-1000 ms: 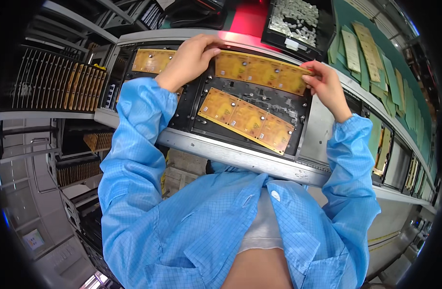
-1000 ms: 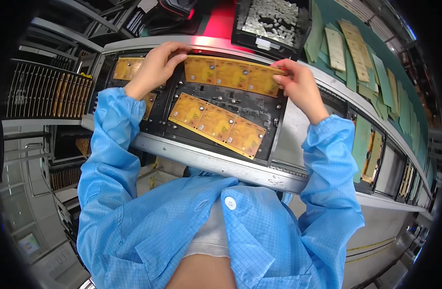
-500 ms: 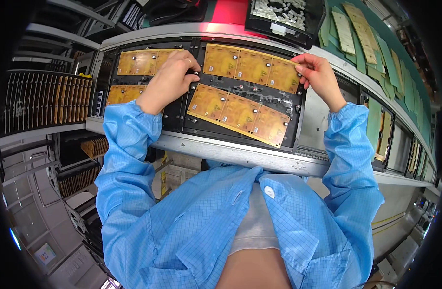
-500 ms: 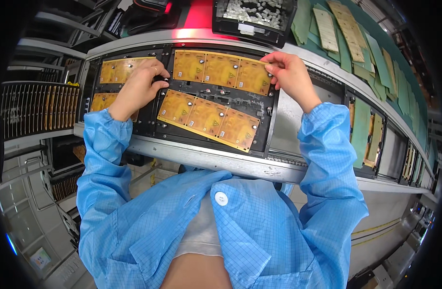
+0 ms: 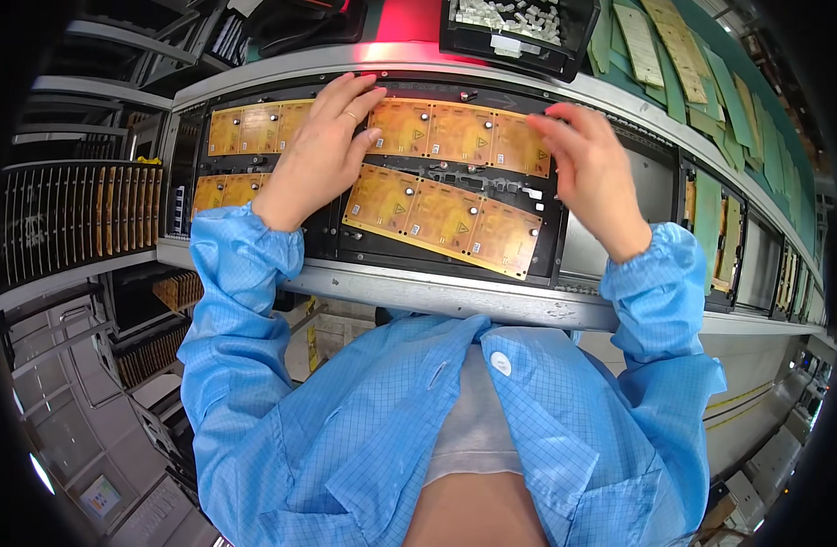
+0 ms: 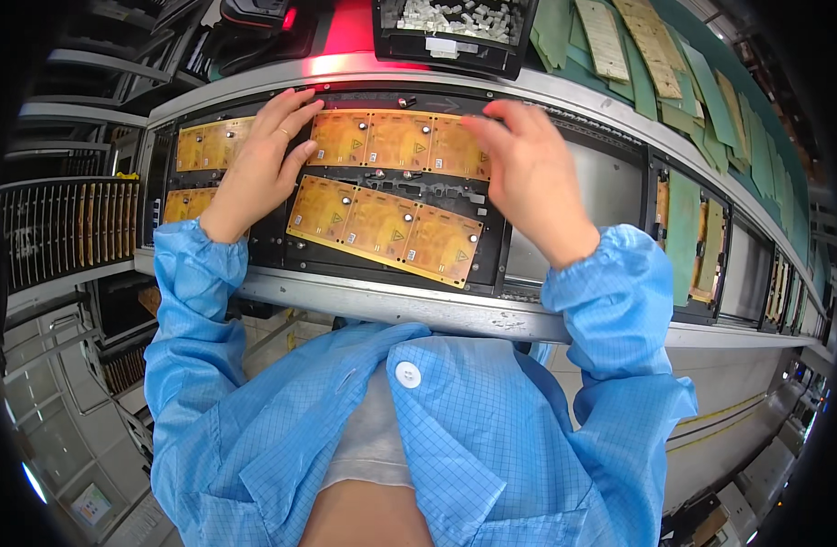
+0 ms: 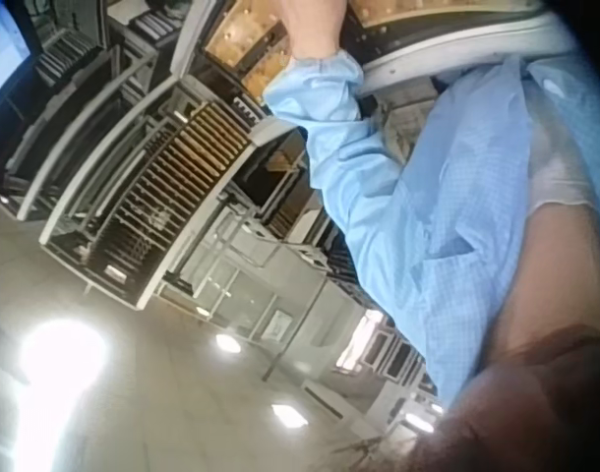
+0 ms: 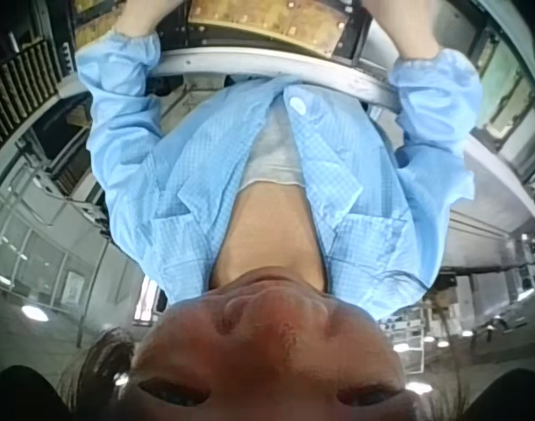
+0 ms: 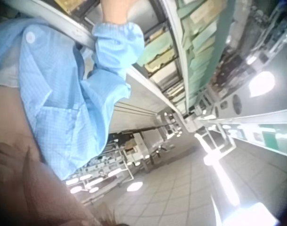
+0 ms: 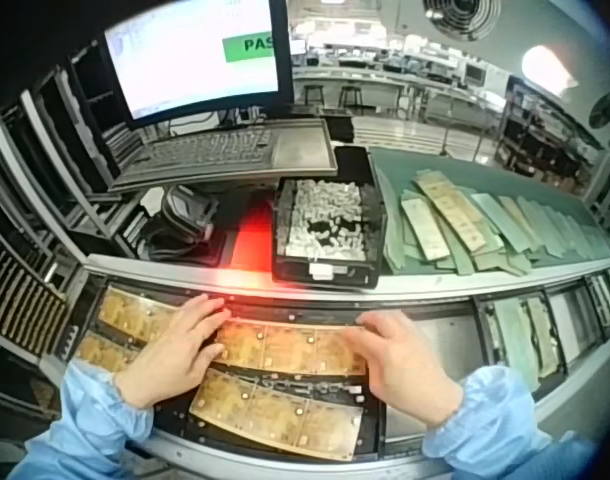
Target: Assembling and inspecting circuit board components on a manufacturing line.
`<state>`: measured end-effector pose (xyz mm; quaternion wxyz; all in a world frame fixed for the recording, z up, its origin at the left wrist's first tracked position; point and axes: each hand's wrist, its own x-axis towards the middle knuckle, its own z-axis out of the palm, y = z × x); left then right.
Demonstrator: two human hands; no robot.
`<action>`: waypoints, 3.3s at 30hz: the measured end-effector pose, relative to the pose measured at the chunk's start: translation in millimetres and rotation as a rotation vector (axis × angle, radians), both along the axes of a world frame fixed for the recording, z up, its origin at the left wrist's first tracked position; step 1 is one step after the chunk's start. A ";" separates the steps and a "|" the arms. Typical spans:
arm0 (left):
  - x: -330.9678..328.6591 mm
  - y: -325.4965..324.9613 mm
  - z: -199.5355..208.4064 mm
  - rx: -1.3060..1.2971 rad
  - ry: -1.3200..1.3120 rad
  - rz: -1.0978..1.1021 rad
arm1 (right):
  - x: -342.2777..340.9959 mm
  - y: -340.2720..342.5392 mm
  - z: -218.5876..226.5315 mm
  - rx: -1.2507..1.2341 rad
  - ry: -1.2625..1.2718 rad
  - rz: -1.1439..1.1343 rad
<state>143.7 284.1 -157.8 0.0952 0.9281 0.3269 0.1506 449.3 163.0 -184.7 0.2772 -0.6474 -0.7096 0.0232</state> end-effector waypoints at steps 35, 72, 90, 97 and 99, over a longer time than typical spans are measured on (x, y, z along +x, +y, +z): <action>-15.1 -28.9 6.4 -0.391 -0.169 -0.051 | -33.0 -12.1 -9.7 -0.200 0.482 0.177; 13.6 -31.4 -34.5 0.000 -0.034 -0.237 | -45.1 -4.6 -14.0 0.020 0.014 0.274; 16.7 -1.6 -2.8 0.085 0.095 -0.459 | -48.5 -21.7 7.2 -0.104 0.059 0.131; -69.1 -51.2 18.1 -0.191 0.108 -0.180 | -35.0 -91.2 9.8 -0.217 0.169 0.219; -71.5 -58.2 16.1 -0.189 0.103 -0.199 | -47.1 -93.9 3.3 -0.190 0.176 0.216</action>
